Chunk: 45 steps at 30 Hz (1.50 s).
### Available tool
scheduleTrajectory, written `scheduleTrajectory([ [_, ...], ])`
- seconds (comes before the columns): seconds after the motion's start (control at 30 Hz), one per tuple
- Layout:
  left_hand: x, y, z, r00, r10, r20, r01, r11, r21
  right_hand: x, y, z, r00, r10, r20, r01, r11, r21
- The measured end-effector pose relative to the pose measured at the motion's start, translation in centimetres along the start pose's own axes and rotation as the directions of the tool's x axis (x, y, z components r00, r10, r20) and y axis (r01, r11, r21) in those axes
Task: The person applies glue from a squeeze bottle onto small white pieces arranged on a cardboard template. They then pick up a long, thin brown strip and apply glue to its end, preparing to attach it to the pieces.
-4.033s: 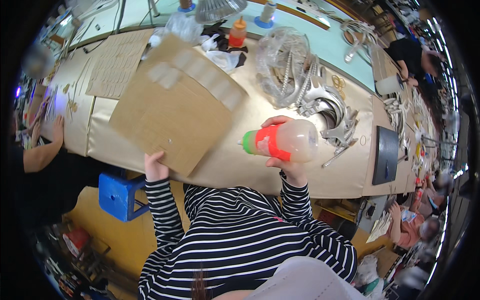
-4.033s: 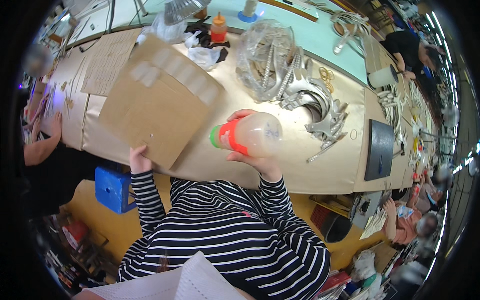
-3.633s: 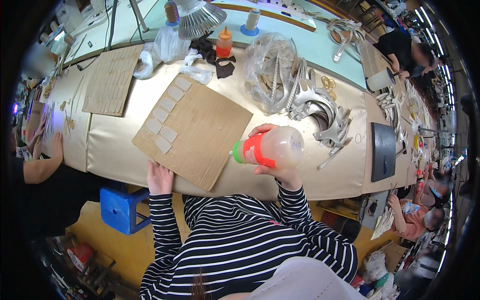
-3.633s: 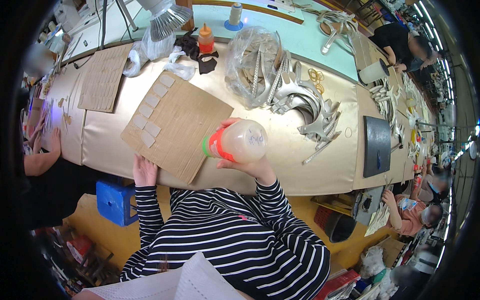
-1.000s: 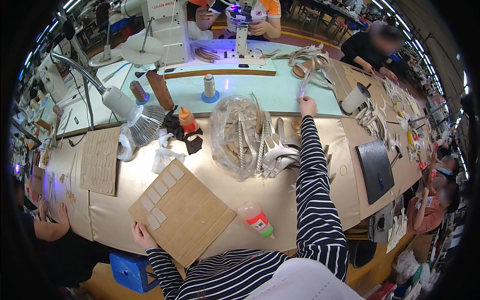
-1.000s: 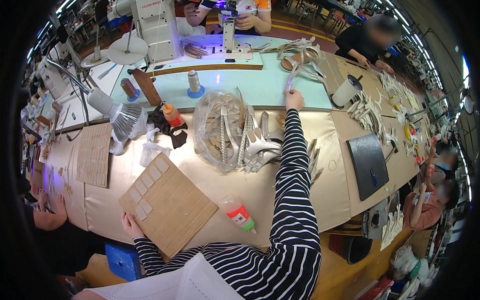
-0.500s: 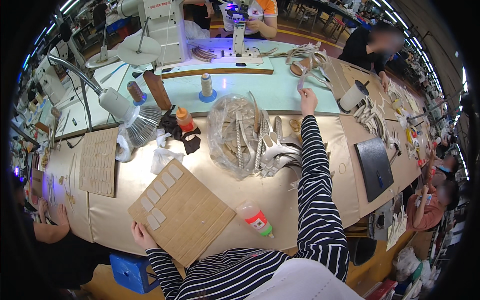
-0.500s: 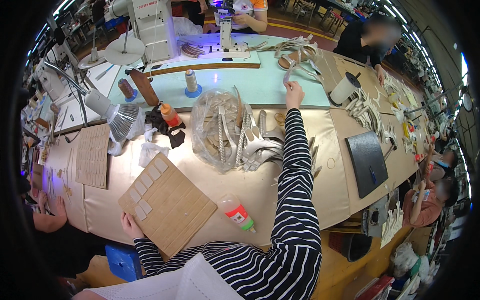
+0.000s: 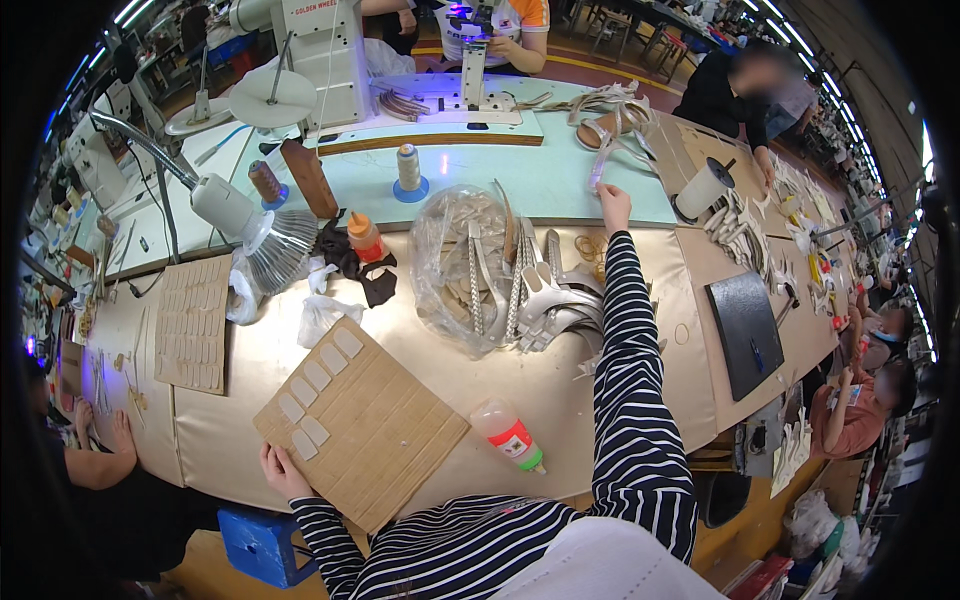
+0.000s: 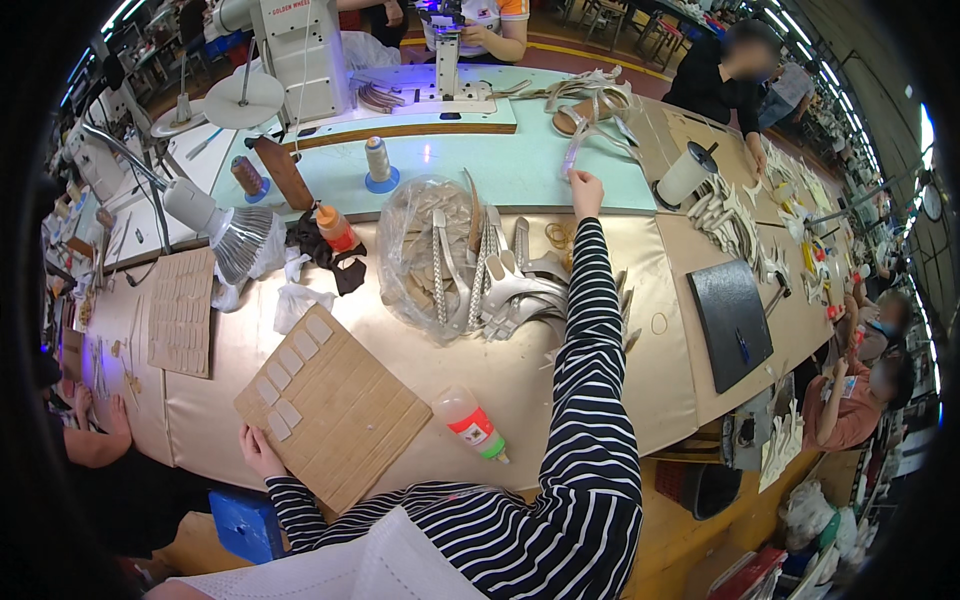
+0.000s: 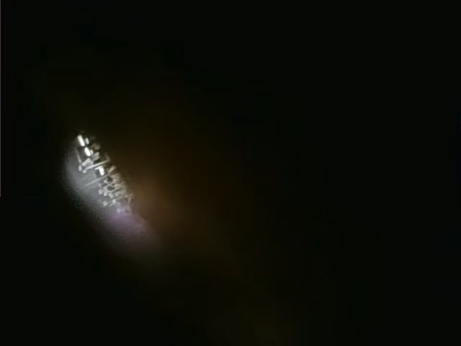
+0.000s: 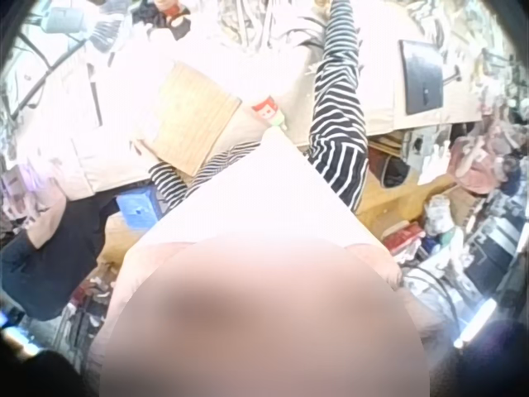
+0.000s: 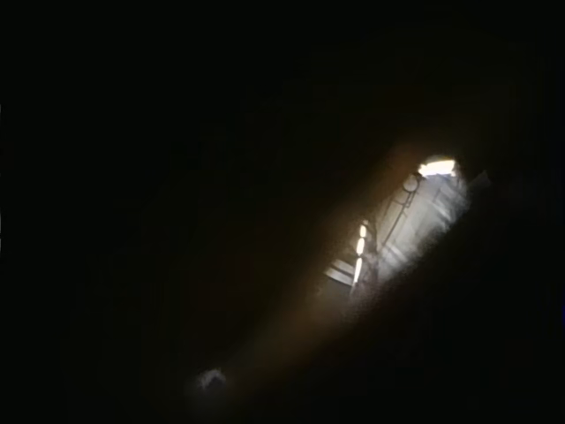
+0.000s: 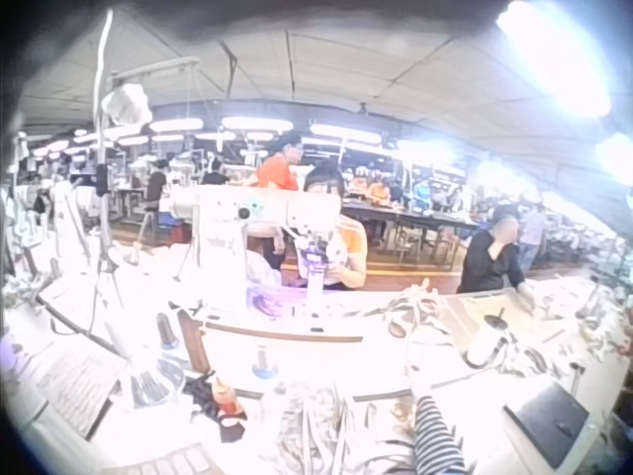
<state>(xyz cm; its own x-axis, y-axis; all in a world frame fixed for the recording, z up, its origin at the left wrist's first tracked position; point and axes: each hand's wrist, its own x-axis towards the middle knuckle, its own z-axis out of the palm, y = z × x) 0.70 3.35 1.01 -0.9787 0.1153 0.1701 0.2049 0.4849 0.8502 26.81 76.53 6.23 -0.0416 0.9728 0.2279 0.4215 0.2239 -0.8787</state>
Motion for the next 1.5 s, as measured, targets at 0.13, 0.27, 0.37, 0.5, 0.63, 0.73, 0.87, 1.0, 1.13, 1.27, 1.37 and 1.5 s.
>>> scheduleTrajectory([
  [0.13,0.2,-0.1,0.1,0.998,0.058,-0.019,-0.056,0.994,0.097,-0.4,-1.8,1.0,0.973,0.038,-0.228,-0.050,0.998,-0.046],
  [0.27,0.2,0.0,0.1,0.999,0.030,-0.025,-0.028,0.997,0.066,-1.3,-2.3,2.1,0.871,-0.463,-0.168,0.241,0.698,-0.675],
  [0.37,0.0,0.0,0.1,1.000,0.015,-0.010,-0.015,1.000,-0.011,-0.7,-2.0,2.0,0.742,-0.653,0.153,0.481,0.359,-0.800],
  [0.5,0.0,-0.2,0.2,1.000,-0.003,-0.025,0.004,1.000,0.021,2.8,-1.3,2.1,0.927,-0.375,0.023,0.311,0.734,-0.603],
  [0.63,0.0,-0.2,0.1,0.998,0.061,-0.034,-0.057,0.991,0.124,5.2,1.0,1.6,0.992,-0.010,-0.128,-0.032,0.946,-0.323],
  [0.73,0.0,-0.2,0.0,0.999,0.030,-0.020,-0.028,0.994,0.101,5.6,2.6,1.7,0.991,0.024,-0.129,-0.054,0.971,-0.232],
  [0.87,0.0,-0.3,0.1,0.999,0.029,-0.043,-0.022,0.990,0.140,5.5,3.3,1.8,0.992,-0.028,-0.124,0.001,0.976,-0.216],
  [1.0,0.0,-0.4,0.0,0.998,0.044,-0.047,-0.034,0.981,0.189,4.7,2.7,1.8,0.996,0.011,-0.089,-0.024,0.987,-0.158],
  [1.13,0.0,-0.3,-0.1,0.998,0.049,-0.030,-0.042,0.978,0.203,3.4,1.3,1.7,0.996,-0.027,-0.080,0.024,0.999,-0.049],
  [1.27,-0.1,0.2,0.1,0.999,0.016,-0.043,-0.009,0.988,0.156,1.8,-0.3,1.0,0.982,-0.178,0.069,0.189,0.960,-0.207],
  [1.37,-0.2,0.5,0.2,0.999,0.001,-0.045,0.005,0.990,0.140,1.3,-0.9,1.5,0.906,-0.399,0.143,0.424,0.858,-0.290],
  [1.5,-0.2,0.2,0.2,0.999,-0.005,-0.052,0.012,0.992,0.125,1.4,-0.8,2.1,0.895,-0.409,0.178,0.444,0.787,-0.428],
])
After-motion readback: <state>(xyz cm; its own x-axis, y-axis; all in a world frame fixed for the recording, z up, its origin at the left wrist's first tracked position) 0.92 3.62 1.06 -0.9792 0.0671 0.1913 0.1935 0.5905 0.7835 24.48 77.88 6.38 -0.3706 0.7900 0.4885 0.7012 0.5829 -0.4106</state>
